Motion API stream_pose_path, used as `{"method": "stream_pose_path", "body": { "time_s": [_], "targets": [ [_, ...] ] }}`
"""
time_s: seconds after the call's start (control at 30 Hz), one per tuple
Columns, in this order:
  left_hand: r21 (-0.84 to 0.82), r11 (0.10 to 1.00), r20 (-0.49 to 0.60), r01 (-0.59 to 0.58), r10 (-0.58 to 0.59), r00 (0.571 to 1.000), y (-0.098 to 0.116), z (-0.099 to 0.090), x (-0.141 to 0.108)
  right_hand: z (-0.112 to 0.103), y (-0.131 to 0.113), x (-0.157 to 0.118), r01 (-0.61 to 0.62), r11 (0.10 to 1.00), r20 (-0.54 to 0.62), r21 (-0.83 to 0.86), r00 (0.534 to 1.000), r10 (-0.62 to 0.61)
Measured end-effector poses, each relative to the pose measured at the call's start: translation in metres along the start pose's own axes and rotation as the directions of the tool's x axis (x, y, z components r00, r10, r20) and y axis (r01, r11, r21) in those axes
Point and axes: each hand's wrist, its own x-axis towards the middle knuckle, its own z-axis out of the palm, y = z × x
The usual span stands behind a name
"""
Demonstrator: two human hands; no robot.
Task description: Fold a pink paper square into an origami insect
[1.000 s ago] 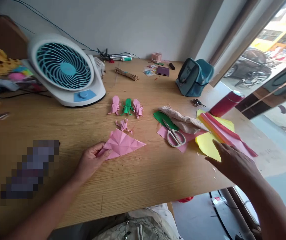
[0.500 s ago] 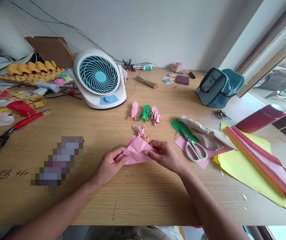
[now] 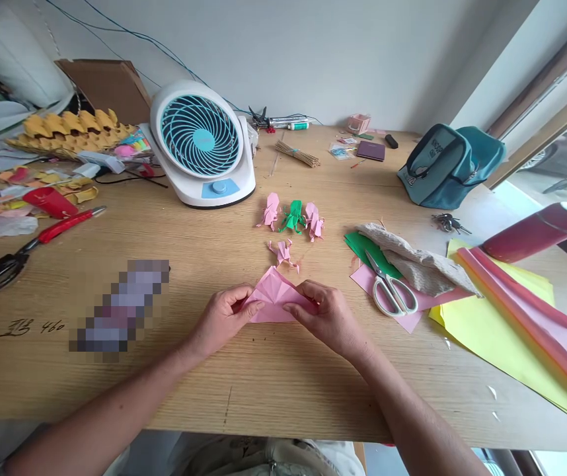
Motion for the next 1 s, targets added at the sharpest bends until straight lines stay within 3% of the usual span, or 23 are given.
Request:
{"method": "stream_pose_path", "body": {
  "time_s": [0.37,0.53,0.63,0.73,0.83,1.0],
  "targets": [
    [0.037,0.995,-0.091,-0.097,0.1,0.991,0.003,0.002,-0.004,0.006,-0.002,-0.004,0.081,0.996,-0.113,-0.038,0.99,-0.085],
    [-0.042,0.995,-0.088,-0.086,0.082,0.993,0.002,0.004,-0.006,0.008,0.002,-0.004,0.02,0.991,-0.149,0.134,0.989,0.0],
    [-0.053,0.995,-0.089,-0.08,0.075,0.993,0.002,0.005,-0.008,0.007,0.004,-0.003,-0.05,0.973,-0.034,0.224,0.998,0.059],
    [-0.061,0.997,-0.066,-0.046,0.042,0.997,0.002,0.004,-0.007,0.004,0.005,-0.004,-0.086,0.984,0.093,0.157,0.993,0.072],
    [-0.083,0.996,-0.035,0.016,-0.019,0.999,0.002,0.002,-0.004,0.004,0.006,-0.004,-0.113,0.987,0.067,0.114,0.992,0.106],
    [0.032,0.995,0.058,0.098,-0.1,0.993,-0.001,-0.003,0.001,0.0,0.011,-0.002,-0.166,0.965,0.082,0.203,0.985,0.152]
  ]
}}
